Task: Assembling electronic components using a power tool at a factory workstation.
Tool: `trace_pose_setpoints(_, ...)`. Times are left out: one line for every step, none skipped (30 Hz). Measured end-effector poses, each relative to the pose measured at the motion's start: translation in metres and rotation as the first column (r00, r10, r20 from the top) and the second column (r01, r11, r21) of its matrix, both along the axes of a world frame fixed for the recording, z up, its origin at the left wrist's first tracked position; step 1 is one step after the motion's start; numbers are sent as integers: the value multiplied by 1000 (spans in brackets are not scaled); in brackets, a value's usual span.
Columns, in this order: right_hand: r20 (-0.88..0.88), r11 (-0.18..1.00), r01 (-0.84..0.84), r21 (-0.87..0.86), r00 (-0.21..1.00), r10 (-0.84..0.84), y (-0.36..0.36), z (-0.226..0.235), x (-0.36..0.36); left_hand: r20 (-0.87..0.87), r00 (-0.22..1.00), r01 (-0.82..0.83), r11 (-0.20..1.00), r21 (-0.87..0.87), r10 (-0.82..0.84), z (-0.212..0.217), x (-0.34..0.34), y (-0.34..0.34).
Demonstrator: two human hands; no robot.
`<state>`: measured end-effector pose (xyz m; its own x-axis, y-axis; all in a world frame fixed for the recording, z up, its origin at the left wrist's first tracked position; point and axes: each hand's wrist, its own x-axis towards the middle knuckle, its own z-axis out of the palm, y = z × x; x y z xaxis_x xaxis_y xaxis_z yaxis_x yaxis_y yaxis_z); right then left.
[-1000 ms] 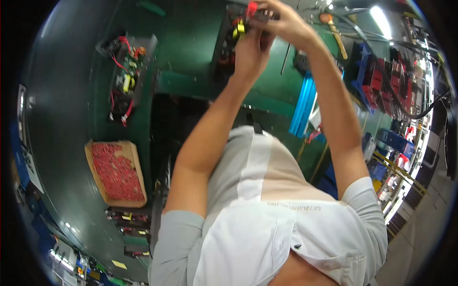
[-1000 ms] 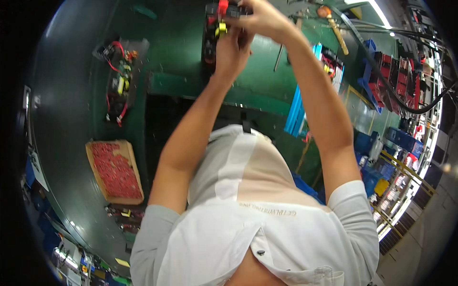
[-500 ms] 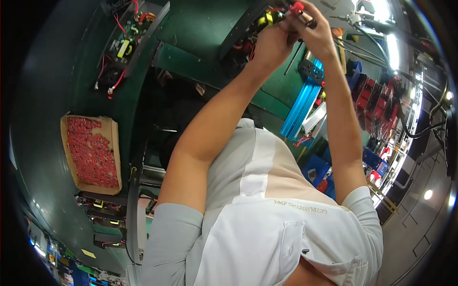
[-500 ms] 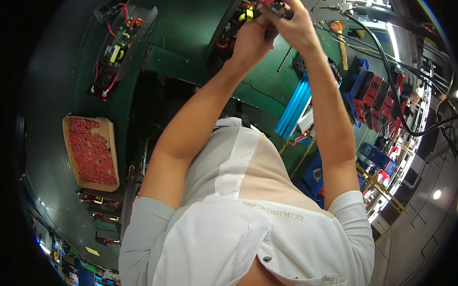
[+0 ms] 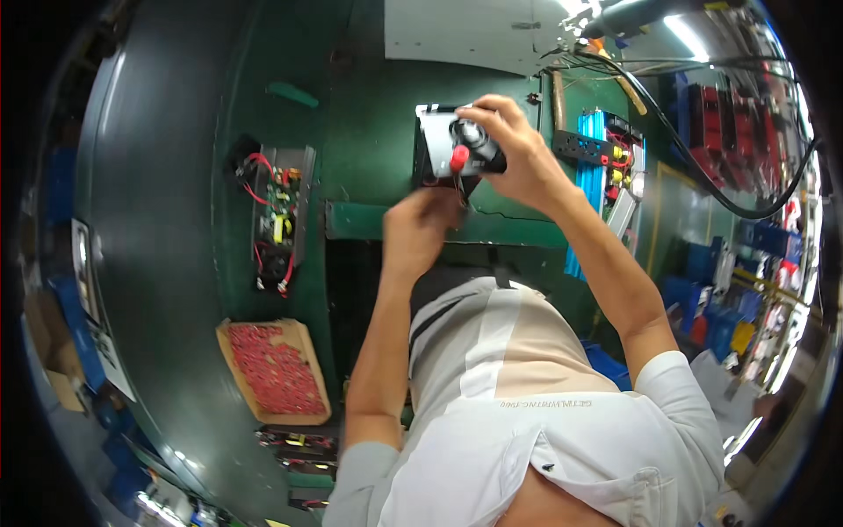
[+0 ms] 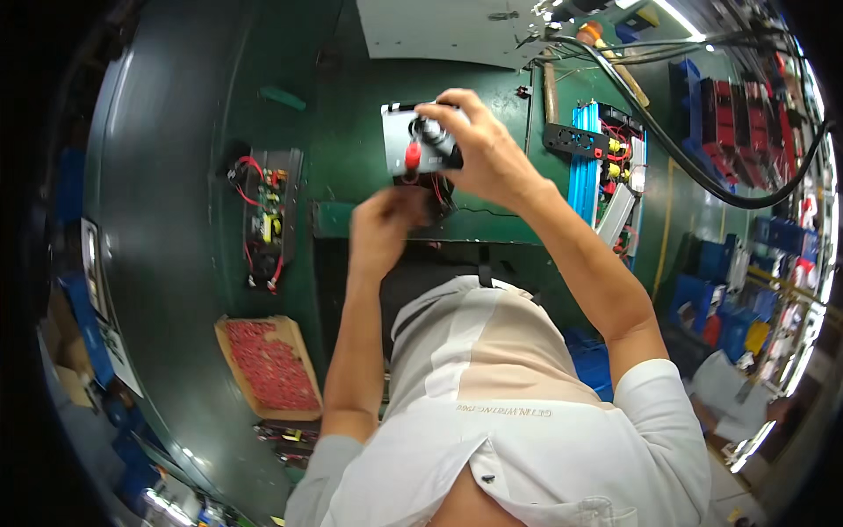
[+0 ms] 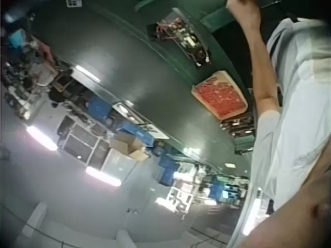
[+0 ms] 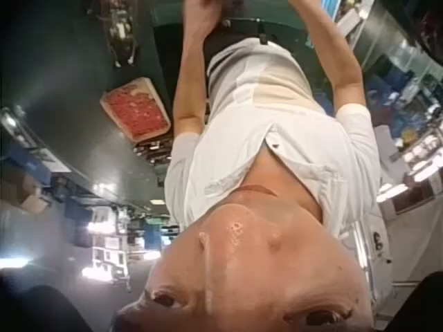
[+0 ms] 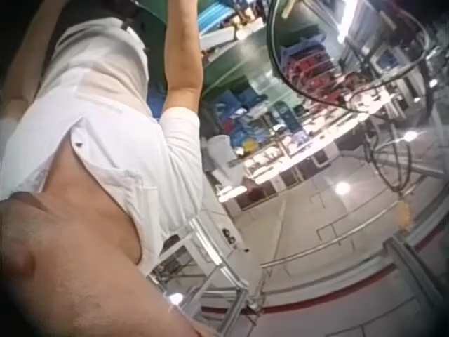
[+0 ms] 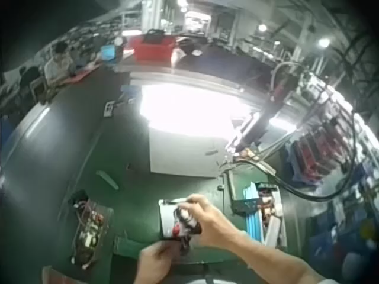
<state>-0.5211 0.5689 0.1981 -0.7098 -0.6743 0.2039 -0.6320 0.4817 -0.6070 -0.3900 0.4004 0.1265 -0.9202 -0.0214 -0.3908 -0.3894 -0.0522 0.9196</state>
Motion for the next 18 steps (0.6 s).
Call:
trace_pose_setpoints(21, 1000, 4, -2, 1000, -4, 0, 0, 8, -134, 970, -212, 976, -60, 202, 6, -6, -13)
trace_pose_setpoints(12, 999, 17, 30, 1000, -17, 1, 3, 16, -271, 883, -419, 904, -84, 384, 21, -10, -21)
trace_pose_setpoints(19, 999, 37, 15, 999, -37, 3, 4, 24, -314, 878, -401, 913, -72, 361, 34, -21, -28)
trace_pose_setpoints(-29, 1000, 19, 12, 999, -18, 3, 4, 30, -281, 882, -364, 926, 100, 377, 40, -30, -27)
trace_pose_setpoints(-82, 1000, 0, 12, 997, 1, 4, 5, 33, -248, 887, -322, 906, 274, 390, 43, -41, -23)
trace_pose_setpoints(-98, 1000, -3, 16, 995, 5, 5, 2, 39, -220, 913, -271, 913, 304, 344, 39, -46, -21)
trace_pose_setpoints(-96, 1000, 6, 4, 995, -5, 6, 2, 44, -195, 948, -177, 927, 330, 250, 29, -48, -24)
trace_pose_setpoints(-53, 999, 46, -16, 997, -47, 7, 3, 48, -173, 974, -78, 930, 360, 149, 24, -51, -26)
trace_pose_setpoints(-8, 996, 85, -33, 996, -86, 8, 2, 50, -128, 974, -115, 897, 427, 186, 18, -47, -21)
trace_pose_setpoints(-39, 997, 80, -18, 996, -80, 9, 0, 52, -119, 972, -133, 890, 436, 204, 23, -44, -16)
trace_pose_setpoints(-33, 995, 98, -22, 995, -99, 11, -1, 53, -108, 969, -152, 882, 446, 222, 27, -41, -12)
trace_pose_setpoints(-46, 996, 88, 8, 995, -87, 13, -1, 54, -35, 979, -162, 866, 473, 203, 32, -40, -12)
trace_pose_setpoints(-56, 997, 72, 39, 996, -70, 14, -1, 56, -27, 981, -156, 869, 469, 191, 41, -40, -10)
trace_pose_setpoints(-48, 996, 83, 38, 996, -81, 15, -3, 59, 20, 980, -183, 866, 464, 196, 49, -40, -7)
trace_pose_setpoints(-57, 996, 83, 30, 995, -81, 15, -5, 62, 67, 977, -211, 863, 458, 203, 51, -40, -5)
trace_pose_setpoints(-70, 997, 77, 22, 995, -75, 14, -6, 63, 72, 977, -209, 865, 457, 199, 50, -40, -2)
trace_pose_setpoints(-66, 997, 80, 22, 995, -79, 12, -7, 64, 75, 972, -236, 895, 378, 225, 47, -39, 1)
trace_pose_setpoints(-95, 995, 95, 34, 991, -91, 10, -8, 65, 76, 965, -262, 918, 297, 251, 46, -39, 4)
